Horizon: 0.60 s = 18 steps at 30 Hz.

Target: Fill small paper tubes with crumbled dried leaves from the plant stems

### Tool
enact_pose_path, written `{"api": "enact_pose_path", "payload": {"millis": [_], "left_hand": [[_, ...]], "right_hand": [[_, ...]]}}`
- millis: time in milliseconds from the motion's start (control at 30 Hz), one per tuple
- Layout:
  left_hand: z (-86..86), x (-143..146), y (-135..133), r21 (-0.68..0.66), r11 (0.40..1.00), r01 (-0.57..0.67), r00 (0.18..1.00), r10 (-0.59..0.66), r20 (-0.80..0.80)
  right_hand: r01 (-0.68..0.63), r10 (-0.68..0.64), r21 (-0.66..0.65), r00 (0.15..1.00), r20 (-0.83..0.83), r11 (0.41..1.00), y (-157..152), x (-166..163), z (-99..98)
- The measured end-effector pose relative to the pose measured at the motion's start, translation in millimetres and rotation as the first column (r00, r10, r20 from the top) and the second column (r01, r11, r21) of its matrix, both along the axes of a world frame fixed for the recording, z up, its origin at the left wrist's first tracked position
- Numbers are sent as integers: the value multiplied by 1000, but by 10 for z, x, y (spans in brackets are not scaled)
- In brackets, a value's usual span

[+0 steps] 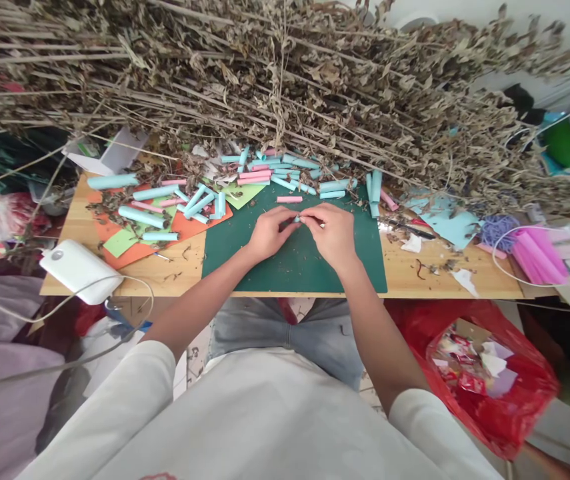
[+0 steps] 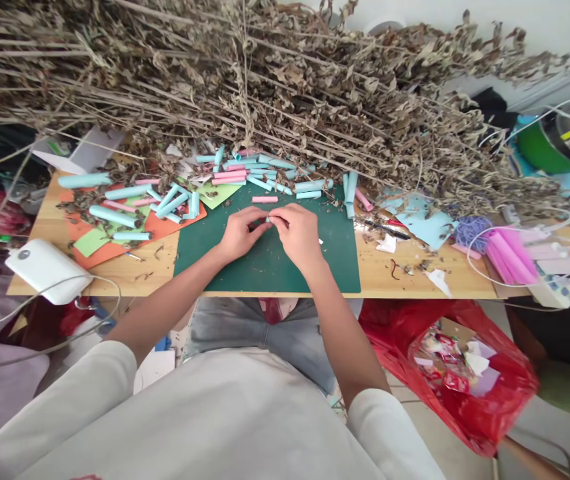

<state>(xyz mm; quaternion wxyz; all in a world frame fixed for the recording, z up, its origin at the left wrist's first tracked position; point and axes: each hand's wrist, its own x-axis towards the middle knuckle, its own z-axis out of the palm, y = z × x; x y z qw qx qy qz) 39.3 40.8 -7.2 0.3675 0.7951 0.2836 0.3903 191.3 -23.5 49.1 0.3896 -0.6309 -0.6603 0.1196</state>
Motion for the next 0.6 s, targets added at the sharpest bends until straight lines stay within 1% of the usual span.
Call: {"api": "enact_pose_path", "payload": {"millis": [67, 133, 267, 367, 467, 600], "left_hand": [[-11, -1, 3, -6, 1000, -5, 1000, 5, 7], [-19, -3, 3, -8, 1000, -5, 1000, 5, 13], [-22, -8, 1, -3, 1000, 4, 1000, -3, 16], [-24, -8, 2, 5, 1000, -1, 1000, 1, 17], [-26, -7, 3, 8, 1000, -9, 1000, 9, 6], [-24, -13, -3, -10, 1000, -2, 1000, 2, -1]], "right_hand": [[-19, 18, 4, 999, 28, 1000, -15, 5, -13], [-6, 6, 10, 1000, 12, 1000, -34, -3, -11], [134, -124, 64, 983, -139, 989, -50, -55, 33], [170, -154, 91, 974, -165, 981, -32, -101, 22], [154, -137, 94, 977, -164, 984, -15, -134, -74], [162, -136, 106, 966, -219, 981, -17, -158, -244]]}}
